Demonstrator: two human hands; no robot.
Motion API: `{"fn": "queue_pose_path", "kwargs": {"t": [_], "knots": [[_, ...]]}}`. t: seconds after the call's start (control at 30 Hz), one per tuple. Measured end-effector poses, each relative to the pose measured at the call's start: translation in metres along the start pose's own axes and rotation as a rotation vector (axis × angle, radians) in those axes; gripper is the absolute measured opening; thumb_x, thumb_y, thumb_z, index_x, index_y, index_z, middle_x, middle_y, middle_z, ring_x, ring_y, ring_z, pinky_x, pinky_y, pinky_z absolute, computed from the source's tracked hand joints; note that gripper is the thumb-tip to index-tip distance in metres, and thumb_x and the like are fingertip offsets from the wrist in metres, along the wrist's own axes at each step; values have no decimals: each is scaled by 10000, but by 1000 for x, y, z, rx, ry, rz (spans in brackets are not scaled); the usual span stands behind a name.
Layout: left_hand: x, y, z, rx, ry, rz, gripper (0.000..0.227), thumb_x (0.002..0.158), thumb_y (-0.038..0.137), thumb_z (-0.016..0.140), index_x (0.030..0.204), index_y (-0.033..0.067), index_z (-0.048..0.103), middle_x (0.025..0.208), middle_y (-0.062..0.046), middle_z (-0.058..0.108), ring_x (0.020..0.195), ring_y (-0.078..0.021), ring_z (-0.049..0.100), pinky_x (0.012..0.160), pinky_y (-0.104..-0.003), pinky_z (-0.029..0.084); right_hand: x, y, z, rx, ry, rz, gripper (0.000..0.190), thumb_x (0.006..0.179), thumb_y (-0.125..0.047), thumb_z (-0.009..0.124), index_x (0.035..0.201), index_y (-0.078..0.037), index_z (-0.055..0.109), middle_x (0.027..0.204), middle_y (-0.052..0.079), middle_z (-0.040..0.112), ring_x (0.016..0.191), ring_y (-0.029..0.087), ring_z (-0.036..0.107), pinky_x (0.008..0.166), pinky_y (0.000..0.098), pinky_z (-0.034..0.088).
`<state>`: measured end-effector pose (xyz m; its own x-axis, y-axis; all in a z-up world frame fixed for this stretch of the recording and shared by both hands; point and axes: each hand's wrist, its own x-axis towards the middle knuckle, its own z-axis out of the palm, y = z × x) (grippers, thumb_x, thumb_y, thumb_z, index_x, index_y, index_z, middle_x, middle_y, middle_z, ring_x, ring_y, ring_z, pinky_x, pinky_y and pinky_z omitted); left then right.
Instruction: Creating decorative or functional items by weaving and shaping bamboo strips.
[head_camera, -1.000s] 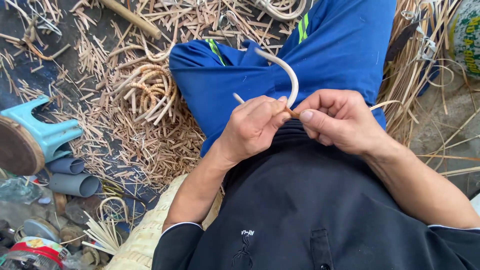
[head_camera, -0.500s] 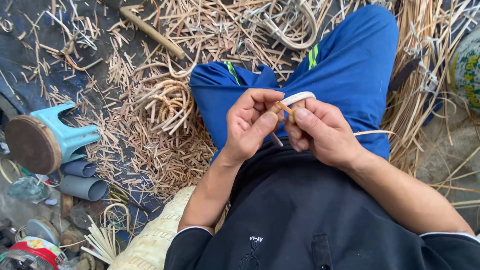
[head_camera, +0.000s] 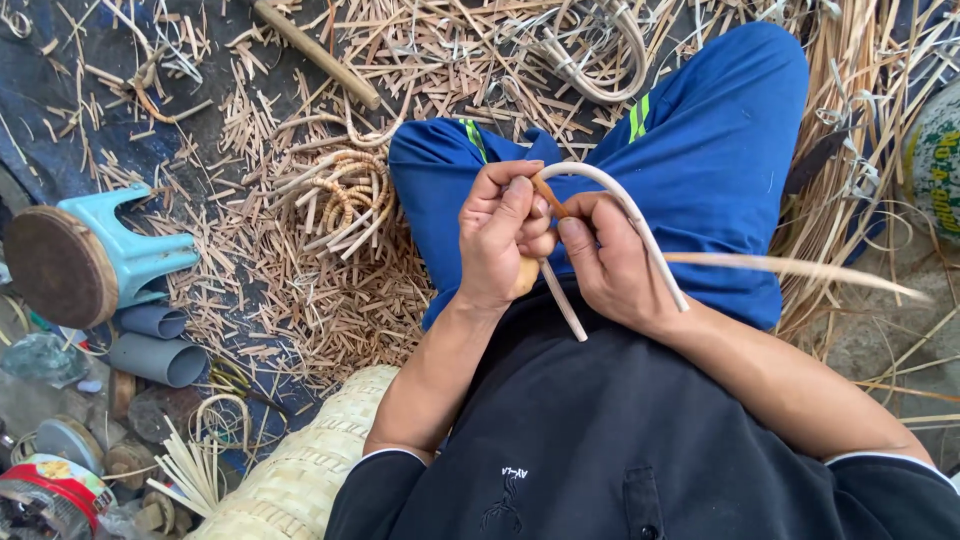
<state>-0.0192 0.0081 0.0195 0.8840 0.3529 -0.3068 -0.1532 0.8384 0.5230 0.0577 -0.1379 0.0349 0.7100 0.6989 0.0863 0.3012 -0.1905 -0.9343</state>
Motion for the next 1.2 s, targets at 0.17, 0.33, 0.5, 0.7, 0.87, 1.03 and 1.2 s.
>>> {"fn": "queue_pose_path", "kwargs": {"t": [0.17,0.33,0.5,0.7,0.87,1.03,1.2], "knots": [[-13,-8,2,-11,-19,-9,145,1141,84,524,1245,60,622,929,-47,583,632,-28,342,533,-191,296,-22,33,4,373,-118,156,144,1108,-164,517,1116,-23,544,897,53,591,753,119,562,677,298,496],[-16,-19,4,31,-30,-17,157,1138,84,517,1260,57,612,943,-66,589,631,-17,350,539,-192,309,-27,65,-3,749,-175,224,187,1132,-233,505,1137,-47,510,925,46,586,766,111,552,717,271,489],[-18,-26,7,119,-62,-26,162,1141,74,513,1264,41,613,945,-65,592,641,-13,373,533,-195,326,-23,69,-15,723,-180,275,167,1113,-213,509,1109,-52,554,867,39,615,696,106,557,656,261,497],[-21,-26,18,289,-156,-43,161,1130,100,538,1259,34,607,920,-53,609,636,-20,419,531,-215,360,37,83,-55,290,-301,-23,85,1111,-121,595,1108,-36,606,917,54,648,788,125,610,692,283,505],[-14,-3,36,606,-77,-74,148,1104,118,559,1194,4,587,889,-51,644,607,-30,490,522,-218,426,81,-12,-93,-337,-364,-556,176,919,-98,792,1001,-40,647,835,91,644,763,302,663,663,406,527],[-13,19,43,587,-93,-117,163,1080,103,542,1214,11,549,878,-39,625,594,-32,494,502,-204,408,41,-53,-88,-337,-387,-438,188,907,-111,785,995,-27,641,782,119,650,678,318,665,582,414,519],[-18,21,35,571,-78,-42,123,1104,84,498,1201,8,508,983,-66,661,644,-46,511,550,-232,451,-1,-59,-66,-326,-348,-115,150,913,-72,693,1045,-13,653,762,145,690,636,331,696,544,412,538]]}}
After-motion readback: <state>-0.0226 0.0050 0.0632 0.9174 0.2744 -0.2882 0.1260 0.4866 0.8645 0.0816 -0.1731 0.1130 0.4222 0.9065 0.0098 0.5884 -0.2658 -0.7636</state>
